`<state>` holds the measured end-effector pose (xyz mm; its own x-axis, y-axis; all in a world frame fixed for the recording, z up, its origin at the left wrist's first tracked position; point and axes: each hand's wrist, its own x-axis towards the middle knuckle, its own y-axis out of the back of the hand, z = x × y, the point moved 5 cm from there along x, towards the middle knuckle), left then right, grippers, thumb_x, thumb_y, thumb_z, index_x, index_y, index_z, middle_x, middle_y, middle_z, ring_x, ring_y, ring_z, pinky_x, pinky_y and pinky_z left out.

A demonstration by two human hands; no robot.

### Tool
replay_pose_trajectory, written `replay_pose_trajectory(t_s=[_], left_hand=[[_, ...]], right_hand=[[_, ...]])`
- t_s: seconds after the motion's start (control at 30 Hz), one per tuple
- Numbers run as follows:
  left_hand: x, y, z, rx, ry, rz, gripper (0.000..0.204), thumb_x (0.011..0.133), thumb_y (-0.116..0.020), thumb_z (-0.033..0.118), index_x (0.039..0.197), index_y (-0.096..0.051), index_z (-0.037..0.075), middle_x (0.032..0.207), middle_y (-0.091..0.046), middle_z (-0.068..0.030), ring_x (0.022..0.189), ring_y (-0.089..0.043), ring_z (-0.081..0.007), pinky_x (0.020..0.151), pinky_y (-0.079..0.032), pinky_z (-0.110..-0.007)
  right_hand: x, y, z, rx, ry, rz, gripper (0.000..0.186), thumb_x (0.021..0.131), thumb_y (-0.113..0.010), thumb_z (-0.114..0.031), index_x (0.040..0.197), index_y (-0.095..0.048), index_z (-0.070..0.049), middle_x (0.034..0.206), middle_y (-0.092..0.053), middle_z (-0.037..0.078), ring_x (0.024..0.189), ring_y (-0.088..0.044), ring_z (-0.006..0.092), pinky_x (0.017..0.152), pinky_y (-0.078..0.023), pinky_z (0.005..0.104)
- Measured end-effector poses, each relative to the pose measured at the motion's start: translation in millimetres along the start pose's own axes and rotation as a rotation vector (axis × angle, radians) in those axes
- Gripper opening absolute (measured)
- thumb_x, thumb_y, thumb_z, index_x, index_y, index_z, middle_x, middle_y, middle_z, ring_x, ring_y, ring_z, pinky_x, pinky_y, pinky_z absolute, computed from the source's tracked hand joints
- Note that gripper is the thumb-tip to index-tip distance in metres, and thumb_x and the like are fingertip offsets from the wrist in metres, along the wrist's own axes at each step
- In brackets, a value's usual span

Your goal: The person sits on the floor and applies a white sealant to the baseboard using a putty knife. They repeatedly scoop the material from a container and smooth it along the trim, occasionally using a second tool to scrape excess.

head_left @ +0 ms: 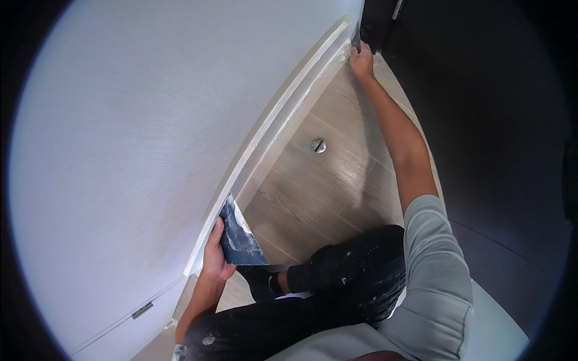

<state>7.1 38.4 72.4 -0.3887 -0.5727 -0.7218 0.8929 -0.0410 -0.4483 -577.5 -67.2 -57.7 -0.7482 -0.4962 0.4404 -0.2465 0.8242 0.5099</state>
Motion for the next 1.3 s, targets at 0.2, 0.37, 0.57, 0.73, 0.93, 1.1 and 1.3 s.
replay_pose_trajectory(t_s=[0.2, 0.37, 0.57, 0.73, 0.93, 1.1, 1.3], left_hand=[[8, 19, -1, 0.019, 0.044, -0.037, 0.043, 0.099, -0.055, 0.036, 0.129, -0.052, 0.006, 0.117, -0.065, -0.0088, 0.105, -0.065, -0.0198, 0.093, -0.052, -0.037], [2, 15, 4, 0.015, -0.026, 0.001, 0.047, 0.099, -0.054, 0.037, 0.134, -0.048, 0.006, 0.122, -0.062, -0.0098, 0.110, -0.063, -0.0209, 0.095, -0.051, -0.038], [-9, 14, 34, 0.550, -0.663, 0.090, 0.045, 0.102, -0.049, 0.036, 0.117, -0.061, -0.005, 0.109, -0.063, -0.0051, 0.100, -0.055, -0.0131, 0.092, -0.042, -0.028], [-57, -31, 51, 0.935, -1.429, -0.076, 0.053, 0.103, -0.040, 0.041, 0.120, -0.058, -0.006, 0.113, -0.064, -0.0183, 0.103, -0.061, -0.0258, 0.090, -0.046, -0.035], [-93, -64, 47, 1.186, -1.947, -0.283, 0.051, 0.102, -0.039, 0.048, 0.117, -0.064, 0.006, 0.114, -0.062, -0.0210, 0.095, -0.064, -0.0345, 0.077, -0.054, -0.040], [-110, -72, 44, 1.398, -2.049, -0.386, 0.033, 0.089, -0.061, 0.032, 0.112, -0.067, 0.010, 0.110, -0.063, -0.0161, 0.087, -0.062, -0.0296, 0.072, -0.054, -0.035], [-102, -76, 45, 1.679, -2.012, -0.273, 0.035, 0.077, -0.066, 0.016, 0.111, -0.070, 0.010, 0.112, -0.065, -0.0094, 0.092, -0.061, -0.0261, 0.073, -0.053, -0.034]], right_hand=[[20, -17, 12, -0.063, -0.028, -0.011, 0.038, 0.085, -0.056, -0.010, 0.119, -0.059, 0.006, 0.114, -0.060, 0.027, 0.110, -0.056, 0.0416, 0.098, -0.044, 0.0442], [-9, -9, 5, 0.014, -0.211, 0.032, 0.047, 0.087, -0.060, -0.021, 0.126, -0.057, 0.005, 0.132, -0.053, 0.027, 0.125, -0.049, 0.0378, 0.109, -0.035, 0.0421], [-150, 85, -151, 1.105, -0.741, -0.553, 0.038, 0.095, -0.057, -0.021, 0.126, -0.053, 0.002, 0.117, -0.063, 0.012, 0.103, -0.063, 0.0218, 0.084, -0.050, 0.0357], [-251, 162, -296, 1.372, -1.211, -0.999, 0.032, 0.095, -0.052, -0.018, 0.119, -0.055, 0.002, 0.108, -0.066, 0.014, 0.089, -0.065, 0.0243, 0.075, -0.051, 0.0360], [-268, 182, -335, 1.546, -1.110, -1.284, 0.031, 0.094, -0.052, -0.017, 0.119, -0.055, 0.002, 0.102, -0.068, 0.015, 0.087, -0.065, 0.0239, 0.072, -0.051, 0.0352], [-275, 201, -344, 1.483, -1.113, -1.305, 0.033, 0.094, -0.052, -0.016, 0.121, -0.055, 0.001, 0.105, -0.067, 0.013, 0.090, -0.066, 0.0243, 0.073, -0.051, 0.0365], [-266, 201, -327, 1.478, -1.117, -1.278, 0.031, 0.094, -0.052, -0.015, 0.121, -0.054, 0.000, 0.107, -0.066, 0.013, 0.092, -0.064, 0.0247, 0.074, -0.049, 0.0357]])
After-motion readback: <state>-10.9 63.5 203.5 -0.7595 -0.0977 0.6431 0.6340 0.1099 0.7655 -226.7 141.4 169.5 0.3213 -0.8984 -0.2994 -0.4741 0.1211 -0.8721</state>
